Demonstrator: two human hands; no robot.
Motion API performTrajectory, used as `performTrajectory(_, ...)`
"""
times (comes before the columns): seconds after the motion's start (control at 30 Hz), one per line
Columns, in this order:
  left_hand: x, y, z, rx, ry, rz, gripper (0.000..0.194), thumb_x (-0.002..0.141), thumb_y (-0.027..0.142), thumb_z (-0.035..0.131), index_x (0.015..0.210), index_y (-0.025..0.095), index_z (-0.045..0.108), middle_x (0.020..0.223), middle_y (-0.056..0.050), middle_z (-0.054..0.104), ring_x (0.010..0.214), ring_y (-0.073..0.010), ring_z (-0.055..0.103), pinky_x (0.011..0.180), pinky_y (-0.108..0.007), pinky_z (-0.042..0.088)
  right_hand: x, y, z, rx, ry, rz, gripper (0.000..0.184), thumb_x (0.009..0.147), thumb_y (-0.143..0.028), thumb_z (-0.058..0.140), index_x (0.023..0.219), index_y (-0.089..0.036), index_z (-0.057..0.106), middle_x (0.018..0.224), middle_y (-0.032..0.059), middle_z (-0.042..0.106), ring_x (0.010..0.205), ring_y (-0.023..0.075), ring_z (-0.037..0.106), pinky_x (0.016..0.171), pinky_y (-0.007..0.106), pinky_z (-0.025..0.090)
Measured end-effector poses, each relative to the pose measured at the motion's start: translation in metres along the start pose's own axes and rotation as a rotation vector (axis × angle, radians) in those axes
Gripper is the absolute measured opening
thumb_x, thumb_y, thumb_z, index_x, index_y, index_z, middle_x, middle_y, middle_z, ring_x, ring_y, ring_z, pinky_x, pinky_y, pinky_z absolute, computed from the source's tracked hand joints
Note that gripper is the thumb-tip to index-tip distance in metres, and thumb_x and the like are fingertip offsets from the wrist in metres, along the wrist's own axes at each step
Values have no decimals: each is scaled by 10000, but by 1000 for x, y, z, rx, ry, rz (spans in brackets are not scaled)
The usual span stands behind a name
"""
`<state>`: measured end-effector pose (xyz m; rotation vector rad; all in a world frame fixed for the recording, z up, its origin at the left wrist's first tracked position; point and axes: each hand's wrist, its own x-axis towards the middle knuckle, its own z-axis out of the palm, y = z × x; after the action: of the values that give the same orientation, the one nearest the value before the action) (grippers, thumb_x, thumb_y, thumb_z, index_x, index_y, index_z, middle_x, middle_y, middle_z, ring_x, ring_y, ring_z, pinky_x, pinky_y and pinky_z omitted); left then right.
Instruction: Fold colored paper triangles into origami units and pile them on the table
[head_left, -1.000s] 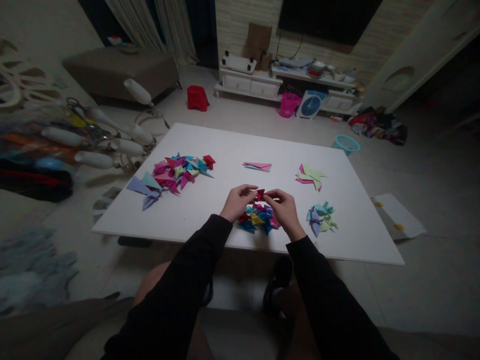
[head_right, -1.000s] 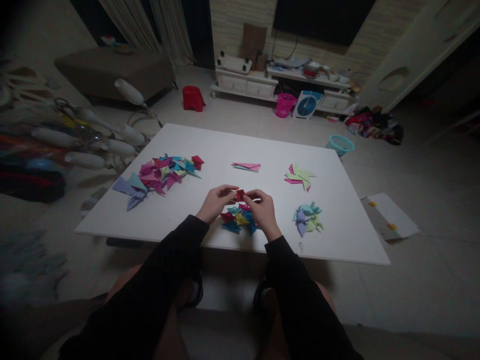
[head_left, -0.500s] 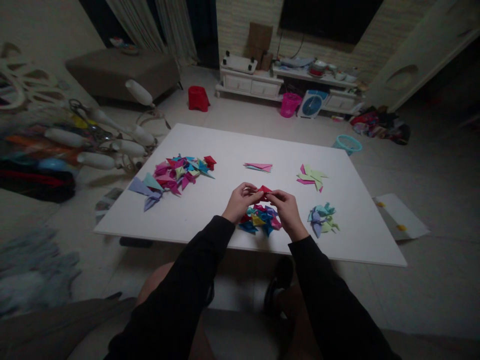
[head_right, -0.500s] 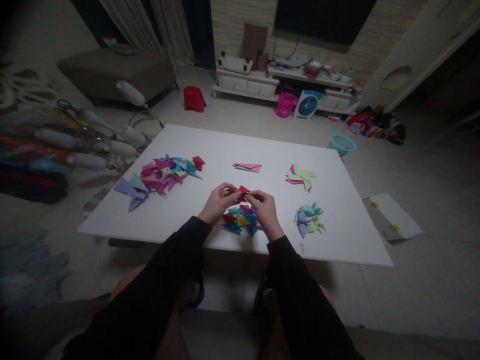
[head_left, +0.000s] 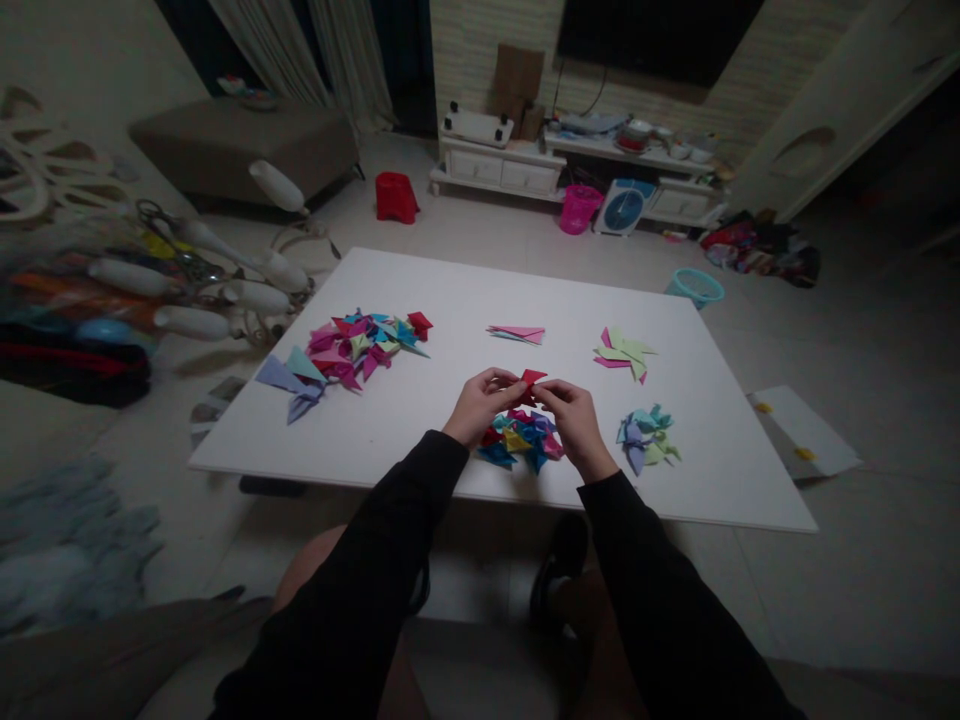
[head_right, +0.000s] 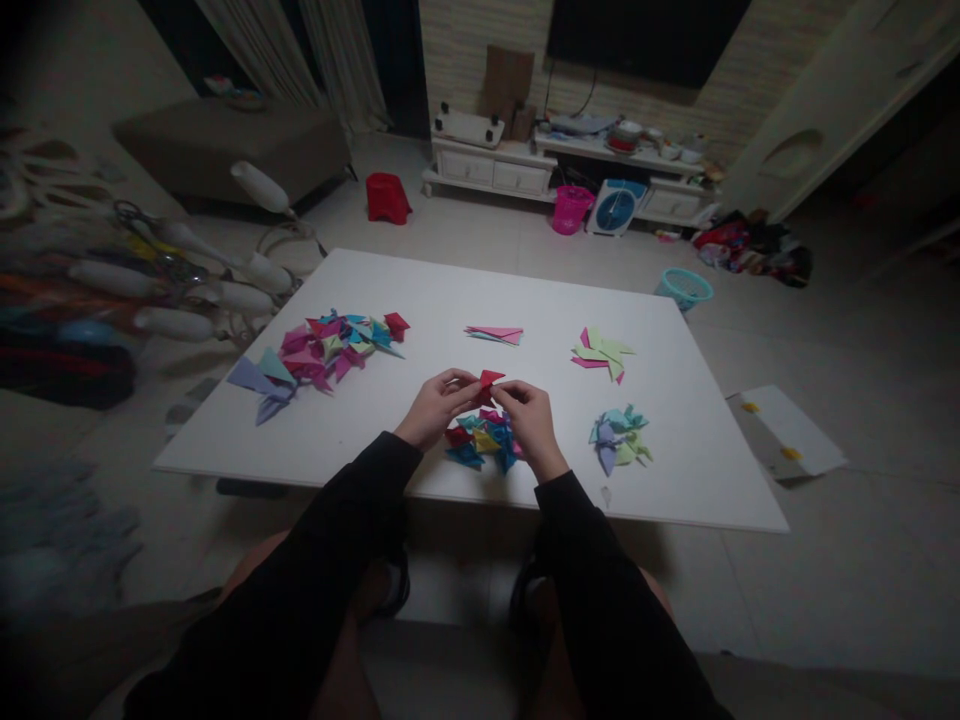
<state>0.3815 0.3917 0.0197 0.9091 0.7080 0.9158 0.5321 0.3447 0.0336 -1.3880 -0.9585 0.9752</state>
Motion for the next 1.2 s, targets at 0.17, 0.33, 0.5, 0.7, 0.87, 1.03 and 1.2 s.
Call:
performTrajectory(0.17, 1, -1, 0, 0, 29, 1, 436, 682, 390, 867, 932, 133, 618, 908, -64, 710, 804, -153, 704, 815, -323, 551, 2, 4, -1, 49, -3, 22, 172, 681, -369, 748, 709, -203, 714, 730, 14, 689, 734, 170, 603, 684, 295, 466)
performTrajectory(0.33, -1, 1, 1, -25, 40, -44, 447, 680, 402, 863, 977, 149, 646, 1060, -86, 701, 828, -154, 702, 774, -303, 548, 1, 4, -2, 156, -27, 72, 148, 652, -341, 718, 666, -213, 646, 700, -9, 637, 692, 160, 578, 658, 287, 464)
performTrajectory(0.5, -4, 3, 1, -10, -11, -73, 430, 679, 409, 857, 995, 161, 703, 1038, -72, 703, 867, -160, 680, 774, -299, 537, 0, 4, -8, 73, -94, 10, 92, 675, -289, 672, 657, -204, 640, 741, -6, 638, 722, 157, 573, 688, 288, 467)
performTrajectory(0.7, -3, 2, -1, 98, 4, -76, 352, 641, 413, 864, 833, 145, 738, 818, -39, 696, 732, -133, 620, 696, -271, 503, 1, 2, -11, -105, -169, -79, 100, 684, -290, 675, 653, -197, 661, 821, 26, 671, 833, 186, 612, 751, 309, 496)
performTrajectory(0.87, -1, 0, -2, 91, 1, -56, 326, 624, 380, 861, 771, 126, 717, 736, -22, 666, 684, -124, 610, 701, -283, 504, -1, 1, -9, -87, -135, -45, 105, 672, -289, 686, 657, -187, 667, 817, 30, 672, 759, 176, 616, 684, 307, 518)
performTrajectory(1.03, -1, 2, -5, 90, 46, -58, 306, 630, 364, 851, 766, 138, 697, 719, -14, 655, 658, -115, 601, 674, -271, 499, 0, 4, -9, -88, -102, -18, 100, 664, -284, 682, 670, -184, 670, 760, 22, 666, 691, 169, 609, 646, 309, 524)
performTrajectory(1.2, -3, 6, -6, 175, -1, -66, 357, 617, 377, 866, 868, 161, 735, 823, -31, 694, 712, -133, 628, 629, -251, 487, -2, 4, -10, -170, -135, -92, 74, 678, -264, 671, 666, -192, 675, 803, 29, 678, 775, 184, 627, 719, 319, 523)
